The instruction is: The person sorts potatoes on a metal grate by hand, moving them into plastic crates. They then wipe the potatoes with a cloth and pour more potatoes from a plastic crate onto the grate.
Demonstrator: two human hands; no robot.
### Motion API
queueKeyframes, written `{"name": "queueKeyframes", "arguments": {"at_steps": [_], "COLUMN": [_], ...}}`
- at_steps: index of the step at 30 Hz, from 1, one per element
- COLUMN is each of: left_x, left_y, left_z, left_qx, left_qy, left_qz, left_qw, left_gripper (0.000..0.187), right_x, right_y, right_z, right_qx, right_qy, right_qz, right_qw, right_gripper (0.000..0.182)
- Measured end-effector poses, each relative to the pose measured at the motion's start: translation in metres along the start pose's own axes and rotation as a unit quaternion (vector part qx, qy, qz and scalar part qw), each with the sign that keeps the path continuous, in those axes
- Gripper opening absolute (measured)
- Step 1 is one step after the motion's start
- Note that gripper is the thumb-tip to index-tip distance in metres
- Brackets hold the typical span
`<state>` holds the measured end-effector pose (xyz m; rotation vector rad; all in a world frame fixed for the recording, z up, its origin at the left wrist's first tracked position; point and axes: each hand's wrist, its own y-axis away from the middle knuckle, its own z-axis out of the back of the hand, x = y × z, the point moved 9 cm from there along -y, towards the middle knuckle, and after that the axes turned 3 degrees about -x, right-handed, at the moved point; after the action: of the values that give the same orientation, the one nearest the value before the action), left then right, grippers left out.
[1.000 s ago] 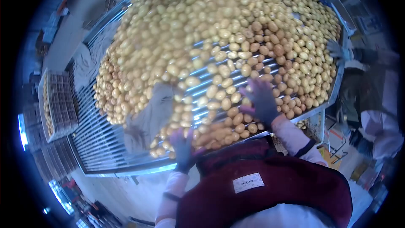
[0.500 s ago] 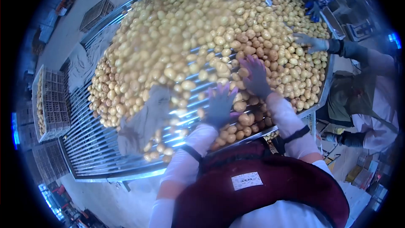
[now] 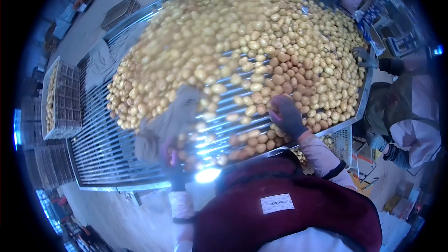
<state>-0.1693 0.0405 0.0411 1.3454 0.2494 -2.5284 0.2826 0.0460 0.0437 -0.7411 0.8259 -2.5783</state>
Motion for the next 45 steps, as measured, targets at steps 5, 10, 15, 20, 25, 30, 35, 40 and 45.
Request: {"name": "queueKeyframes", "arguments": {"at_steps": [5, 10, 15, 20, 25, 30, 35, 40, 45], "left_x": [0.041, -0.009, 0.013, -0.016, -0.007, 0.011, -0.018, -0.032, -0.022], "left_y": [0.051, 0.068, 0.065, 0.028, 0.0, -0.006, 0.003, 0.012, 0.01], "left_z": [-0.002, -0.035, -0.095, -0.068, -0.035, -0.044, -0.065, -0.108, -0.142], "left_qx": [0.104, 0.123, 0.142, 0.061, -0.003, 0.046, 0.067, 0.133, 0.271], "left_qy": [0.154, -0.044, 0.008, 0.263, 0.05, -0.065, -0.146, -0.153, -0.236], "left_qz": [0.136, -0.12, -0.165, 0.018, -0.095, -0.16, -0.239, -0.276, -0.14], "left_qw": [0.973, 0.984, 0.976, 0.963, 0.994, 0.984, 0.958, 0.939, 0.922], "left_gripper": [0.042, 0.059, 0.067, 0.047, 0.036, 0.036, 0.045, 0.05, 0.045], "right_x": [0.027, 0.02, 0.028, 0.054, 0.13, 0.129, 0.089, 0.086, 0.136], "right_y": [-0.009, -0.012, -0.017, -0.03, 0.023, 0.031, -0.027, -0.053, -0.014], "right_z": [-0.08, -0.094, -0.085, -0.055, -0.085, -0.114, -0.062, -0.068, -0.123], "right_qx": [0.233, 0.25, 0.255, 0.251, 0.424, 0.505, 0.48, 0.362, 0.468], "right_qy": [0.017, 0.02, 0.053, -0.122, -0.185, -0.203, -0.378, -0.338, -0.158], "right_qz": [-0.085, -0.127, -0.119, -0.075, 0.0, 0.037, -0.275, -0.065, 0.005], "right_qw": [0.969, 0.96, 0.958, 0.957, 0.886, 0.838, 0.742, 0.866, 0.869], "right_gripper": [0.041, 0.039, 0.037, 0.039, 0.035, 0.035, 0.039, 0.044, 0.033]}}
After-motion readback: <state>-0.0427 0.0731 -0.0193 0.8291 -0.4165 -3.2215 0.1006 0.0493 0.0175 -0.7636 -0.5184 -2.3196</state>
